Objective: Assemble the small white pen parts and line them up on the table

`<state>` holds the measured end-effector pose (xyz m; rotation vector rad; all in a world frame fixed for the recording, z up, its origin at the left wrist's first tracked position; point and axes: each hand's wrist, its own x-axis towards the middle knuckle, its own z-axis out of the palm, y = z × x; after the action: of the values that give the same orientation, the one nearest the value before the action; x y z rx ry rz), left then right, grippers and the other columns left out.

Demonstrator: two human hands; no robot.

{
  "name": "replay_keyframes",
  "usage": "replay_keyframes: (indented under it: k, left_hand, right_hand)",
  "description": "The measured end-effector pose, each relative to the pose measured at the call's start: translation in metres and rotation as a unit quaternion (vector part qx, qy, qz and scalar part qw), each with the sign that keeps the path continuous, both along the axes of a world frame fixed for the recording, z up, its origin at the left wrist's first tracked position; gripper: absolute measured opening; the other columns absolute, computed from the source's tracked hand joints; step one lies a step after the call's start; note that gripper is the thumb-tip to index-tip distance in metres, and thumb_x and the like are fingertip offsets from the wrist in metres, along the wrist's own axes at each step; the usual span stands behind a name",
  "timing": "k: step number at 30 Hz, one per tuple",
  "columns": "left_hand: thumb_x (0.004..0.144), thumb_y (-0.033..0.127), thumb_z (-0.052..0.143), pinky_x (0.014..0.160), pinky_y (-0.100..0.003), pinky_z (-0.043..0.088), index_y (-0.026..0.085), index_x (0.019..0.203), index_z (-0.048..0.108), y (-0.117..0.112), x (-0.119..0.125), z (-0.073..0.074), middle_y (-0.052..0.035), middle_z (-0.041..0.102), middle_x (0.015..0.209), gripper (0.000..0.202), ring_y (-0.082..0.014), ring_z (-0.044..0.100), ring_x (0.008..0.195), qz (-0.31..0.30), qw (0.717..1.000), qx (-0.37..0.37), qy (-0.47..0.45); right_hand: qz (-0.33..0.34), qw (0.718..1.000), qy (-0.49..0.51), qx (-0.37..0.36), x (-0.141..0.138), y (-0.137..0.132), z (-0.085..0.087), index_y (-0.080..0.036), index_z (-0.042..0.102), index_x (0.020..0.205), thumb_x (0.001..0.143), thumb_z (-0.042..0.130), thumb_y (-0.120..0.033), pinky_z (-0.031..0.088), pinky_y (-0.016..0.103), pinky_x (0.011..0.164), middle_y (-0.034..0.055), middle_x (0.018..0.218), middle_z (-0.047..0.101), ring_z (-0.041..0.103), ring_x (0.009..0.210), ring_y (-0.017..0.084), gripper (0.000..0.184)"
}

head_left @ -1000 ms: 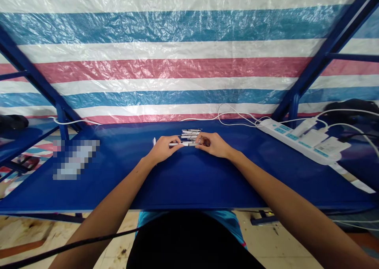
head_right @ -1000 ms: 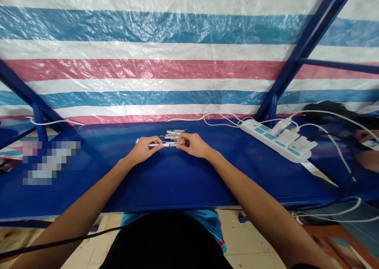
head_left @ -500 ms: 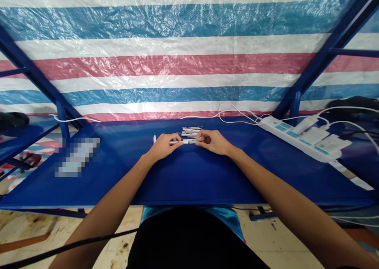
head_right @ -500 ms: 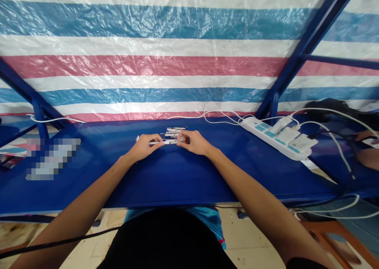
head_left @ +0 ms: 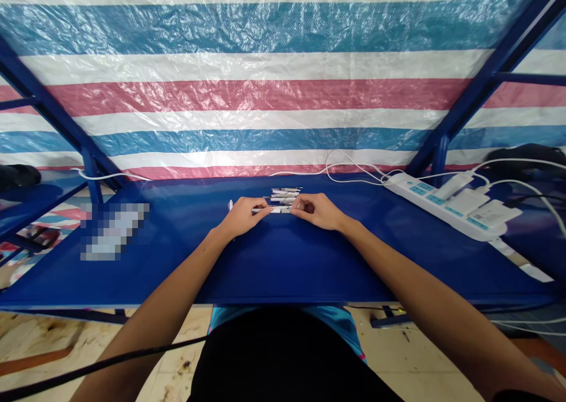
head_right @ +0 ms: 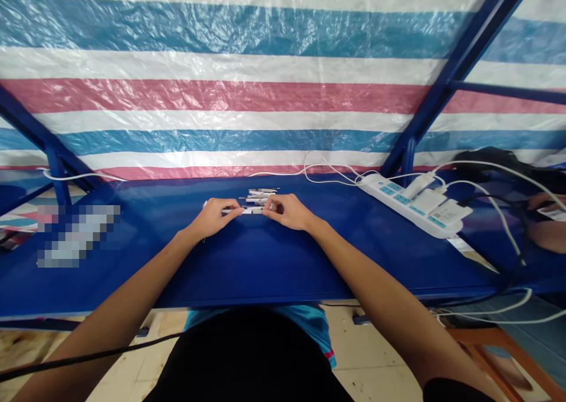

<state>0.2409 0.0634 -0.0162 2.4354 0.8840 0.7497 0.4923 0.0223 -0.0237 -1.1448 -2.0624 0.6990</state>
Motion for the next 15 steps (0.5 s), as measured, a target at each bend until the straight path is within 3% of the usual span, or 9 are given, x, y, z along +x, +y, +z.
replay_keyframes:
  k: [10, 15]
  left_hand:
    - [0.093, 0.05, 0.054, 0.067, -0.028, 0.048, 0.021, 0.083, 0.067, -0.0015, 0.0008, -0.0002, -0.0015, 0.07, 0.074, 0.033, -0.0185, 0.061, 0.065, 0.01, 1.0, -0.015, -0.016]
    - [0.092, 0.051, 0.056, 0.064, -0.027, 0.044, 0.021, 0.087, 0.065, -0.0005, 0.0005, -0.0017, -0.0004, 0.068, 0.074, 0.031, -0.0177, 0.059, 0.063, 0.021, 1.0, -0.004, -0.013]
  right_hand:
    - [-0.003, 1.0, -0.005, 0.005, -0.0005, 0.0001, 0.0001, -0.021, 0.065, 0.081, 0.09, 0.061, -0.052, 0.04, 0.029, 0.063, -0.0005, 0.064, 0.061, 0.054, 0.059, 0.016, 0.032]
    - [0.007, 1.0, -0.019, -0.009, 0.0001, -0.0004, 0.0031, -0.021, 0.062, 0.075, 0.096, 0.052, -0.055, 0.041, 0.029, 0.064, 0.0005, 0.062, 0.062, 0.056, 0.059, 0.016, 0.042]
